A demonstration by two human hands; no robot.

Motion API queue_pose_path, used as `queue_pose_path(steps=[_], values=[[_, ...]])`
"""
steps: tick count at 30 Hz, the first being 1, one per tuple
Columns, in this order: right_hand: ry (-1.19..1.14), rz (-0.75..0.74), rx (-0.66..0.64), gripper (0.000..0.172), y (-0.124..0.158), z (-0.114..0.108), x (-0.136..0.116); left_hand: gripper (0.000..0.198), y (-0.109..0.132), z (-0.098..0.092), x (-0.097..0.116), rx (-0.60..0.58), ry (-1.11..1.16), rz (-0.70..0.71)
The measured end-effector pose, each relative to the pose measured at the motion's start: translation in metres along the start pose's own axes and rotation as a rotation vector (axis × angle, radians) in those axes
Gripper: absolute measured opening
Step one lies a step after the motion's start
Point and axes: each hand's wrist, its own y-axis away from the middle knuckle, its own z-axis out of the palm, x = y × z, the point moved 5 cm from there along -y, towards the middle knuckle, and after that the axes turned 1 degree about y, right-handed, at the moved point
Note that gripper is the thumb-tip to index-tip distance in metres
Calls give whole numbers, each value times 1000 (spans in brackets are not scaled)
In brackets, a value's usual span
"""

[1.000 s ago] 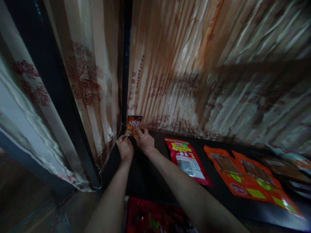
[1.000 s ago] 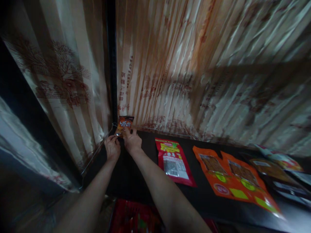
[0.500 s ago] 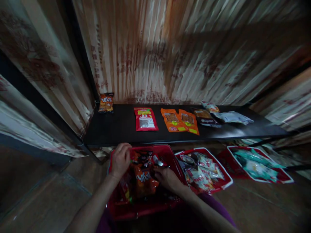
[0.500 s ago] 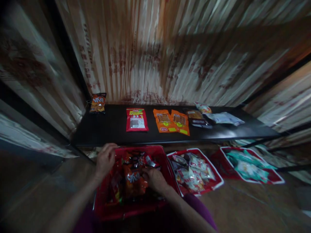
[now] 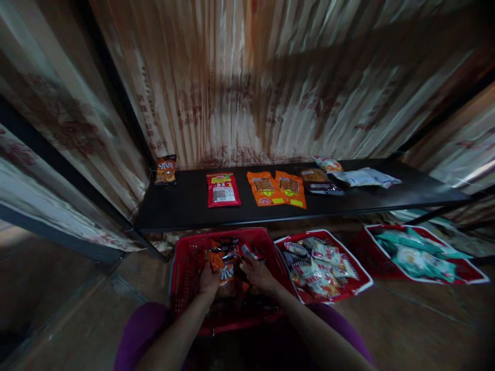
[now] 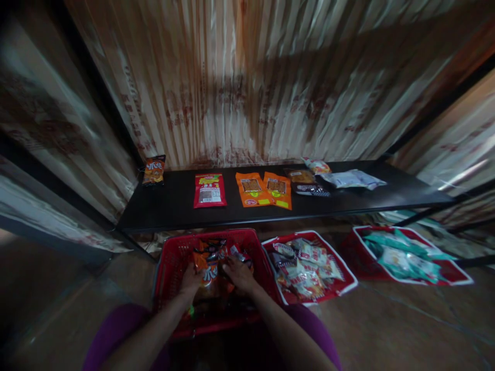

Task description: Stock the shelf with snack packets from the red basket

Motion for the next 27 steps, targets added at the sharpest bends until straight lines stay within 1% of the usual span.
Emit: queue_pose_path(steps=[2,4,6,7,8,10,12,14,17,19,23,25,27], values=[[-162,-45,-51,55,-1,0,-17,22,0,-8,17,-34,10,51],[-309,-117,-73,62,-5,-4,-44,29,-1,-19,40,-64,32,131],[-361,-182,-31,55,-12,-15,-75,33,-1,-33,68,-96,64,241],[-370,-208,-9,49,-16,-20,-90,34,-1,-38,84,-143,83,352],[-378,-234,6,43,-20,-26,-105,32,-1,-45,98,-144,100,434],[-400,-287,22,35,-26,-33,-128,34,-4,-56,116,-128,148,506],[-432,-318,42,29,-31,-36,-140,36,-11,-60,121,-131,217,496],[-507,-292,93,27,-38,-34,-138,40,-18,-57,118,-171,295,461],[-713,-160,186,28,-51,-26,-123,46,-24,-48,112,-299,404,414],[-832,-91,229,28,-59,-22,-118,51,-27,-43,109,-377,453,383],[-965,-70,309,29,-68,-28,-126,65,-30,-42,105,-465,463,297],[-1000,-65,333,31,-69,-31,-131,65,-27,-42,106,-551,506,262],[-1016,-57,341,32,-71,-33,-132,60,-23,-41,109,-648,554,254]])
